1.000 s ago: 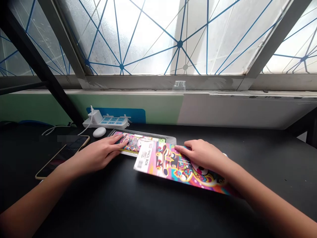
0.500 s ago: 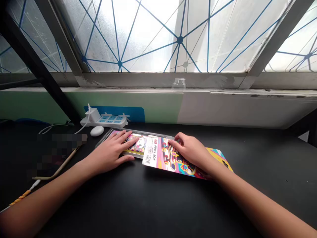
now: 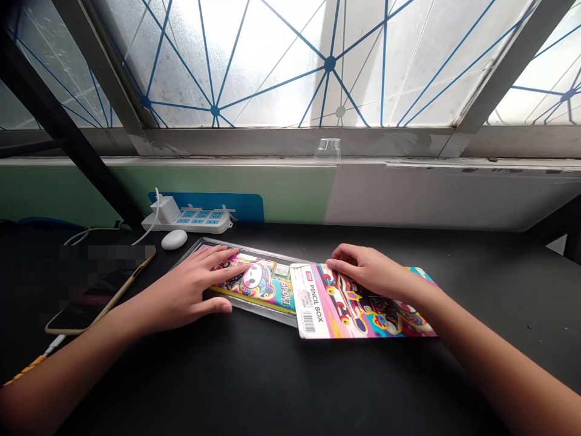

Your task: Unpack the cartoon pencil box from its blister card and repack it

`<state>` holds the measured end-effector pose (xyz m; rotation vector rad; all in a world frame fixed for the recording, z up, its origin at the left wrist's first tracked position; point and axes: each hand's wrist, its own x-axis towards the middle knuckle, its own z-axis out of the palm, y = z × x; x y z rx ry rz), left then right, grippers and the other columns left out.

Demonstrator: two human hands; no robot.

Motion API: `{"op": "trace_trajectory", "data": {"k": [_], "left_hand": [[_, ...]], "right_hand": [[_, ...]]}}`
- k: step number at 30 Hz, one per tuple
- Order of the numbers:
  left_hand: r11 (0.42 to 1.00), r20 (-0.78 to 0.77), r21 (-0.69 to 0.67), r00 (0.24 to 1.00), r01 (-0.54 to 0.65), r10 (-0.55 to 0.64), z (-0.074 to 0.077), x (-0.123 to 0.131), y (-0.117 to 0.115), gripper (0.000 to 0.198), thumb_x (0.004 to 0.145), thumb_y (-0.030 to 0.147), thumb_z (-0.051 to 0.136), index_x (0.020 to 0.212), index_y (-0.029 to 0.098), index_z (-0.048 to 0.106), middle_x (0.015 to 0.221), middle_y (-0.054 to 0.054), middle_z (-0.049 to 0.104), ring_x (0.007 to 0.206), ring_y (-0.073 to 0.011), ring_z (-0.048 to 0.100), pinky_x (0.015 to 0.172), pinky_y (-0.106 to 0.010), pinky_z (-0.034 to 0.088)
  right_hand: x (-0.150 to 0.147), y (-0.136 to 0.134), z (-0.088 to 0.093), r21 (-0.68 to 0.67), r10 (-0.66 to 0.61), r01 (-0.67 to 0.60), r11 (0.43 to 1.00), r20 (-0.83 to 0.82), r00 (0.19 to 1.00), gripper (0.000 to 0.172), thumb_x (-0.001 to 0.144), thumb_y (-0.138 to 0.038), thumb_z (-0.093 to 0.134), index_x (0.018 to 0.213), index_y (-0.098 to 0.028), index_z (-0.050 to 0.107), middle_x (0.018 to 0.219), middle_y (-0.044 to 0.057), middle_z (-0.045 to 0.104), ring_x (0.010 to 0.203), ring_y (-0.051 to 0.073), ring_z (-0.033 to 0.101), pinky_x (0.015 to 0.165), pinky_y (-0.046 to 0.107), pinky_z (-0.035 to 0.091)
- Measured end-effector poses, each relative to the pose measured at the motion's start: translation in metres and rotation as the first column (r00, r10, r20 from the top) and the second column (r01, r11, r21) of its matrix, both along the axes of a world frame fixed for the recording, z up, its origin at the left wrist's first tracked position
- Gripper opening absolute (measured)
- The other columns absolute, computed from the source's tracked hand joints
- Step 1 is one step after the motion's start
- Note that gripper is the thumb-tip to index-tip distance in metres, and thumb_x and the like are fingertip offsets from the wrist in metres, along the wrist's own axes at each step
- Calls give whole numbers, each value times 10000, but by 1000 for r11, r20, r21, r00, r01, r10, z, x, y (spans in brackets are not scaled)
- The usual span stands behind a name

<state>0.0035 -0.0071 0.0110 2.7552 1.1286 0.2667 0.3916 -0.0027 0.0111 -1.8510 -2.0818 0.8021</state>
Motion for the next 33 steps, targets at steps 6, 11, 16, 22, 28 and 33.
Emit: {"op": "trace_trajectory", "data": {"k": [6,11,16,22,28,33], "left_hand": [[1000,55,23,998,21,-22,3,2,-3,518,1023,559,523,1497,353,559,1526,-128,532,1402,-390,457,1130,-607,391],[1000,87,10,996,-2,2,1,2,-4,464,1066,516,445,1482,356,574,1497,-112,547,1373,-360,484,1122,-585,402],[1000,130,-6,991,8,-7,1,1,-3,455,1054,513,481,1454,338,610,1481,-114,553,1355,-350,500,1116,-547,422],[1000,140,-27,990,6,-2,1,-1,-2,443,1056,495,484,1459,353,603,1471,-107,557,1363,-337,494,1132,-535,415],[1000,139,-30,990,3,1,0,-1,-1,443,1050,492,497,1448,339,619,1485,-109,551,1372,-341,486,1144,-537,415],[1000,158,-31,987,3,2,0,-1,-1,438,1042,485,513,1439,340,629,1488,-103,557,1377,-348,486,1159,-538,409]], "right_hand": [[-20,-6,-9,-11,1,-2,1000,-92,996,463,904,-702,548,922,-262,693,868,17,731,774,211,629,657,305,458],[-6,0,-8,-12,-23,22,1000,-88,996,533,850,-752,573,748,-234,646,713,-5,641,659,177,524,581,289,389],[2,4,-4,39,-30,32,999,-47,998,604,826,-818,542,693,-231,594,667,-17,572,635,168,471,569,288,366],[4,4,-5,60,-60,62,996,-33,998,612,843,-827,512,707,-235,583,680,-11,584,652,174,486,578,289,367],[7,7,-8,126,-32,40,991,-60,998,585,855,-804,531,707,-241,583,696,-9,599,672,182,506,598,292,385],[6,6,-7,146,-23,31,989,-54,998,569,864,-786,538,707,-241,588,711,2,621,692,193,528,612,299,403]]}}
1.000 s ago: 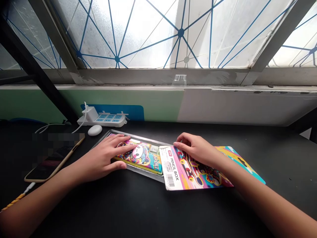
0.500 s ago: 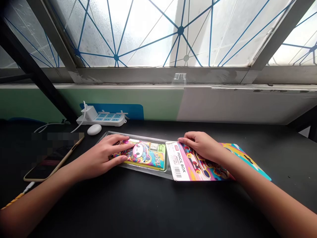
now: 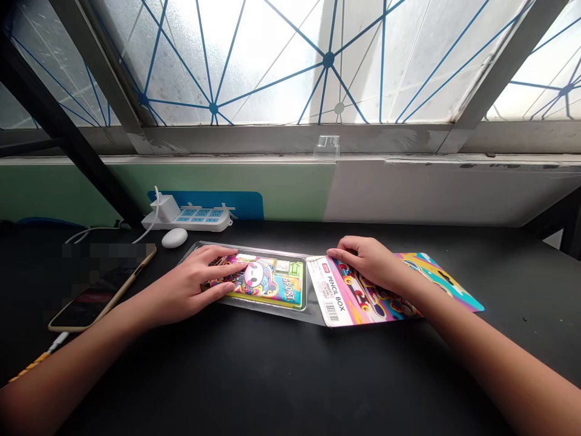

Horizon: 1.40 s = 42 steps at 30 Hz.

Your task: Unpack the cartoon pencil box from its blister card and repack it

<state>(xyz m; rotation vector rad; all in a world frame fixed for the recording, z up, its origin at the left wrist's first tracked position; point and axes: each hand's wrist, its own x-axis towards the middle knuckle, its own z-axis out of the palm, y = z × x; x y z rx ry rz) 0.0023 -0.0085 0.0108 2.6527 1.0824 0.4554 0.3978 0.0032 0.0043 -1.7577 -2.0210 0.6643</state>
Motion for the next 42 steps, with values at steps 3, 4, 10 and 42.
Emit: {"op": "trace_trajectory", "data": {"k": [3,4,10,42], "left_hand": [[1000,0,-28,1000,-7,7,2,0,-2,459,1035,499,523,1458,341,609,1522,-102,527,1402,-357,458,1165,-549,403],[999,-5,-49,1000,-10,10,3,0,-4,476,1029,513,531,1465,337,602,1541,-103,508,1416,-363,440,1169,-555,400],[986,-13,-167,1000,-9,7,10,11,-20,571,978,551,606,1500,326,562,1610,-99,423,1488,-385,334,1199,-586,364],[953,837,-304,477,2,266,-14,22,-13,436,1047,481,324,1318,233,559,1466,-97,583,1445,-271,462,1212,-469,326]], "right_hand": [[-3,-2,0,-19,-34,34,999,-11,999,578,858,-795,539,700,-241,581,689,-2,619,656,186,518,586,299,397],[-5,-3,1,-26,-51,51,998,-21,998,591,854,-805,531,687,-240,567,664,-5,600,627,178,497,564,298,383],[-31,-15,0,-75,-99,95,993,-49,994,612,852,-820,500,655,-241,487,615,-17,514,578,159,420,523,293,342],[-36,-8,27,-267,164,-140,953,68,984,585,741,-724,704,1128,-285,710,1155,72,736,1046,335,683,877,408,539]]}}
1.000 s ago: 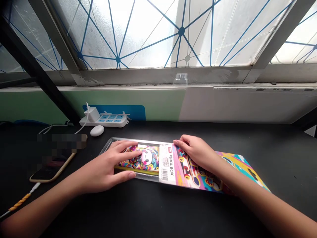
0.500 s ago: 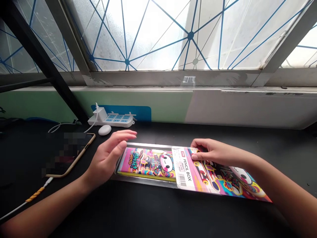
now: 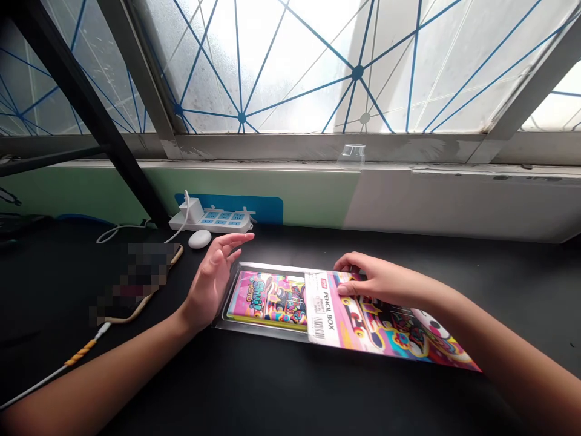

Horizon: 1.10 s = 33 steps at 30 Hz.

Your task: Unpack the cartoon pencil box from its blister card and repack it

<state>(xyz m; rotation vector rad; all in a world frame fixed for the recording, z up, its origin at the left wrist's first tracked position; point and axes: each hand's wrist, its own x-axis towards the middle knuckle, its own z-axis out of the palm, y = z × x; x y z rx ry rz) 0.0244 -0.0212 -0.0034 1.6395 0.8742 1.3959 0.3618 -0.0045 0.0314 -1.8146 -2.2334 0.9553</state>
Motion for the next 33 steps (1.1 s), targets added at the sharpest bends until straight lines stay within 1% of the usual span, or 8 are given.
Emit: {"op": "trace_trajectory", "data": {"k": [7,13,18,21,24,27,30,33], "left_hand": [[999,26,-47,999,-23,24,-1,0,4,516,1028,552,221,1275,248,558,1465,-95,595,1429,-279,488,1165,-472,380],[996,127,-92,992,-3,15,1,1,4,511,1037,539,186,1255,257,552,1461,-93,600,1442,-276,473,1186,-498,335],[994,159,-111,987,-17,34,1,3,3,461,1049,532,236,1221,257,562,1407,-88,630,1407,-268,509,1178,-496,350],[983,137,-156,983,-99,121,2,3,4,380,1058,486,302,1194,248,565,1378,-90,641,1379,-259,534,1159,-474,382],[955,130,-275,980,-113,154,1,0,8,223,982,282,493,1190,233,559,1372,-97,635,1366,-245,538,1149,-441,401],[892,170,-452,980,-19,107,-1,-3,12,495,819,57,515,1267,268,545,1404,-84,617,1387,-246,519,1033,-401,504],[820,271,-565,959,89,83,-3,-4,15,650,762,-6,519,1329,309,549,1389,-77,638,1393,-249,525,906,-324,564],[785,373,-595,924,170,82,-3,-3,17,665,789,-30,553,1364,304,555,1364,-93,665,1340,-256,594,870,-300,587]], "right_hand": [[-78,12,8,100,191,-201,974,104,976,502,846,-650,622,1166,-271,694,1274,94,651,1096,292,667,905,357,535],[-139,21,11,119,226,-247,962,164,960,504,861,-633,662,1200,-262,700,1278,102,642,1036,298,683,847,364,520],[-167,22,11,213,236,-274,938,185,954,543,877,-604,681,1266,-226,659,1320,136,626,1084,340,662,927,447,491],[-157,12,8,327,197,-249,911,184,963,487,953,-556,597,1317,-233,605,1409,141,574,1173,353,619,1026,505,423],[-121,-4,-2,462,125,-184,867,157,980,416,1008,-544,476,1271,-249,607,1392,129,594,1155,338,627,1027,515,413],[-70,-18,-15,565,-3,-45,824,83,997,454,990,-615,429,1174,-252,629,1321,126,647,1130,341,642,1021,529,416],[-29,-27,-23,466,-150,129,875,7,989,526,961,-697,400,1069,-252,660,1182,122,716,1021,337,678,914,507,487],[-15,-29,-21,315,-197,194,929,-22,980,540,958,-728,403,1025,-268,677,1039,86,762,929,315,700,774,432,518]]}}
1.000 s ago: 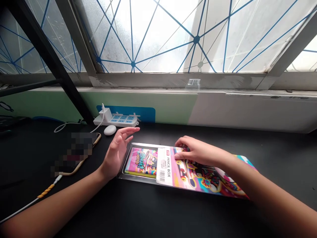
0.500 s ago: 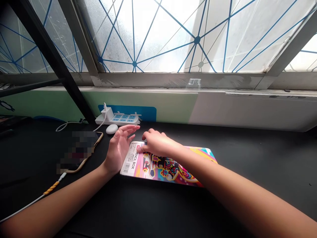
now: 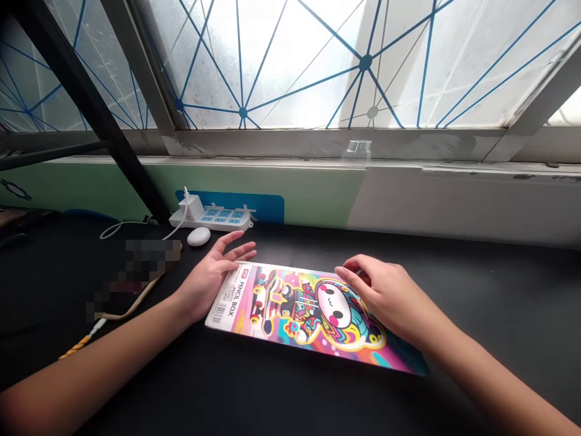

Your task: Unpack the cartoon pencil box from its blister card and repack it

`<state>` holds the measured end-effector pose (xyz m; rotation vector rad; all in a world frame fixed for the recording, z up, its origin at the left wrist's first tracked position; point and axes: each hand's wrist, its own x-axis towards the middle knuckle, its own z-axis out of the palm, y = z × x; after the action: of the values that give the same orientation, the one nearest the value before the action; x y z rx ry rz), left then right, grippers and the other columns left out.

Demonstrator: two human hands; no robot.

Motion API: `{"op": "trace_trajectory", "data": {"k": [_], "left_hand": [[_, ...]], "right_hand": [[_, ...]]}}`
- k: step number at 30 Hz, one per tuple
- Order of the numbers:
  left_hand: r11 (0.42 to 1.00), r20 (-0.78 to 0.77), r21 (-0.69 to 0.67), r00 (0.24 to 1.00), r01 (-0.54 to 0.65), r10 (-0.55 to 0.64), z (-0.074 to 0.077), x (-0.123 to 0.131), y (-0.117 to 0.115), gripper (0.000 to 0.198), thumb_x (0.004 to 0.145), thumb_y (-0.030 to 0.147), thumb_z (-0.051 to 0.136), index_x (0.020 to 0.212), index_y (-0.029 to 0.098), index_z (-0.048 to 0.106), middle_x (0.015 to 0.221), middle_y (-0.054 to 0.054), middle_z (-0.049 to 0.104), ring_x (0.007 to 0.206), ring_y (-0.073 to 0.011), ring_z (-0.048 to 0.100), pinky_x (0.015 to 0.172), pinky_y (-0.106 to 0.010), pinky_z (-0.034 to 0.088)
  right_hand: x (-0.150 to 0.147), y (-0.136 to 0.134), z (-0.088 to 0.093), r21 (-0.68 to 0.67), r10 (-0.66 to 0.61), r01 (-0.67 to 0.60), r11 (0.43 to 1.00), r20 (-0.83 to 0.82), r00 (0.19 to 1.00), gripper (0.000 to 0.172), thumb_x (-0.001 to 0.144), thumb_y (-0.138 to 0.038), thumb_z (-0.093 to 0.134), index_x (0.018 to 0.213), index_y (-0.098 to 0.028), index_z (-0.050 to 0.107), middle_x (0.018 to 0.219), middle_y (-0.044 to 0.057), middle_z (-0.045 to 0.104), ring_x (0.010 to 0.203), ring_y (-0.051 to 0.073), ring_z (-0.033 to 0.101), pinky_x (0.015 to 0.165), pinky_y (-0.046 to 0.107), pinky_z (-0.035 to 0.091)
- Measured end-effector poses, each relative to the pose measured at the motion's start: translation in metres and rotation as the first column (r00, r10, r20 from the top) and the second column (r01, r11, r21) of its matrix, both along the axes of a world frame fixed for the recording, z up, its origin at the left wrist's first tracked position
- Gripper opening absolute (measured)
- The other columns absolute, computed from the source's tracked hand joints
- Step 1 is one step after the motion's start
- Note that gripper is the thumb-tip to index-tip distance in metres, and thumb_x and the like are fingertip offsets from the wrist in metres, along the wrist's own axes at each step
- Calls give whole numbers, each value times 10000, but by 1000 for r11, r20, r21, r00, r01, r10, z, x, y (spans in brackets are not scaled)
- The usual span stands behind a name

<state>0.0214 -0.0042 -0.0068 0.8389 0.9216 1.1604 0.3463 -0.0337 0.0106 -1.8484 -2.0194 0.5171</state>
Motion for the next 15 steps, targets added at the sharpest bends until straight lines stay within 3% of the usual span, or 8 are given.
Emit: {"op": "trace_trajectory", "data": {"k": [8,15], "left_hand": [[996,22,-60,998,-59,60,4,3,2,585,882,-47,541,1372,272,555,1370,-119,683,1311,-250,643,806,-267,623],[989,-116,-92,988,-113,102,4,8,-1,304,994,109,566,1277,218,556,1358,-150,689,1217,-254,702,761,-293,649]], "right_hand": [[-18,-5,1,-18,104,-103,995,54,993,505,994,-683,381,915,-259,644,879,46,727,747,240,665,632,365,460],[-14,-5,-6,136,111,-124,983,100,989,486,993,-661,417,846,-242,613,905,54,664,792,227,638,668,358,482]]}}
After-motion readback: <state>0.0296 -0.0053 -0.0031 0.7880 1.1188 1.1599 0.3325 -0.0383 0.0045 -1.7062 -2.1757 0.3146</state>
